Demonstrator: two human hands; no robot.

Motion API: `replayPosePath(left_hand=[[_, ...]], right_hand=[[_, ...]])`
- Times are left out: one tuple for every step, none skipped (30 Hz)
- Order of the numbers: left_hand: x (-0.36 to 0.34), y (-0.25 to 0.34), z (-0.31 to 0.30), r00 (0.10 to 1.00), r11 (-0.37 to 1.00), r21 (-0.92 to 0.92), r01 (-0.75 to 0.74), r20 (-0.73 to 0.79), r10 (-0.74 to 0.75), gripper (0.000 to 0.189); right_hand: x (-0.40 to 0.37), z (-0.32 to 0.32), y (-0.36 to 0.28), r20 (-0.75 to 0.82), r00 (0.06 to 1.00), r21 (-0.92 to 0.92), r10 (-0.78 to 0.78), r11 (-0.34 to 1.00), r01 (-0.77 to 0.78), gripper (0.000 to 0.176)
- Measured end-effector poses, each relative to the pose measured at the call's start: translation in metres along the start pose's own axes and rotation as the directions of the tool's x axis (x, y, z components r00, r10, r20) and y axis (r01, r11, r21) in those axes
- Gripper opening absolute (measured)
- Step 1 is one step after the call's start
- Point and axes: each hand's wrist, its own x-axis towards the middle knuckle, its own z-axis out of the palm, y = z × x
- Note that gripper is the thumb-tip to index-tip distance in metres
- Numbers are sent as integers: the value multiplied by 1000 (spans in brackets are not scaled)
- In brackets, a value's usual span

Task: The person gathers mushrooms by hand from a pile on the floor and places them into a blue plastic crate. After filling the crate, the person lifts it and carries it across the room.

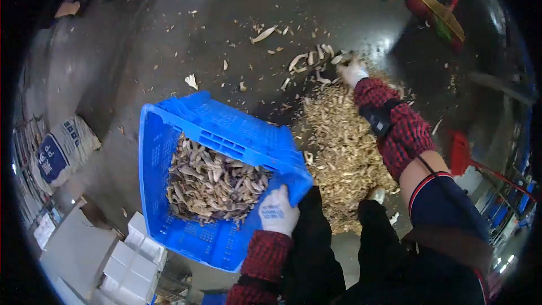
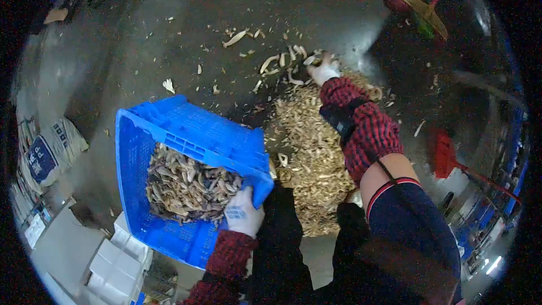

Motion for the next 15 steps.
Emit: replayPosePath(left_hand=[[0, 0, -1, 1000, 1000, -9, -8, 8, 8, 47], [1, -1, -2, 1000, 1000, -20, -17, 8, 18, 49], [2, -2, 0, 1000, 998, -53, -20, -2, 20, 49], [1, -3, 2, 1000, 995, -92, -26, -13, 25, 48], [1, -5, 3, 999, 991, -128, -34, -13, 33, 50], [3, -5, 3, 999, 991, -131, -37, -10, 36, 50], [4, -5, 1, 999, 985, -165, -53, -9, 52, 51], [4, -7, 0, 998, 978, -196, -70, -10, 69, 51], [5, -8, 1, 996, 974, -207, -90, -17, 89, 53], [7, -8, -1, 995, 975, -201, -96, -8, 96, 53], [8, -8, -4, 993, 967, -228, -115, 1, 118, 54], [9, -8, -6, 991, 957, -261, -129, 4, 135, 55], [9, -9, -6, 988, 955, -262, -141, 19, 151, 57], [8, -11, -6, 989, 953, -270, -135, 21, 146, 57], [8, -11, -5, 987, 948, -278, -152, 7, 160, 57]], right_hand=[[0, -7, -10, 98, 995, -53, -22, 998, 27, 83], [3, -14, -22, 191, 981, -101, -45, 993, 66, 78], [9, 19, -31, -188, 981, 15, 56, 998, -54, 69], [16, 34, -28, -185, 981, 13, 62, 998, -61, 69], [-2, 27, -54, -217, 973, -65, -84, 995, 72, 72], [-19, 24, -79, -235, 944, -147, -231, 969, 201, 74], [-29, 27, -95, -201, 926, -194, -319, 940, 281, 73], [-38, 33, -107, -163, 901, -235, -403, 902, 361, 72], [-51, 43, -111, -204, 842, -278, -499, 854, 439, 67], [-67, 39, -120, -114, 843, -337, -526, 819, 465, 61], [-67, 49, -113, -89, 816, -367, -571, 781, 506, 57], [-64, 65, -100, -59, 783, -398, -620, 733, 551, 54], [-57, 75, -86, -79, 706, -351, -704, 682, 641, 47], [-57, 75, -79, -52, 686, -332, -726, 660, 674, 40], [-51, 74, -77, -29, 704, -261, -710, 685, 680, 38]])
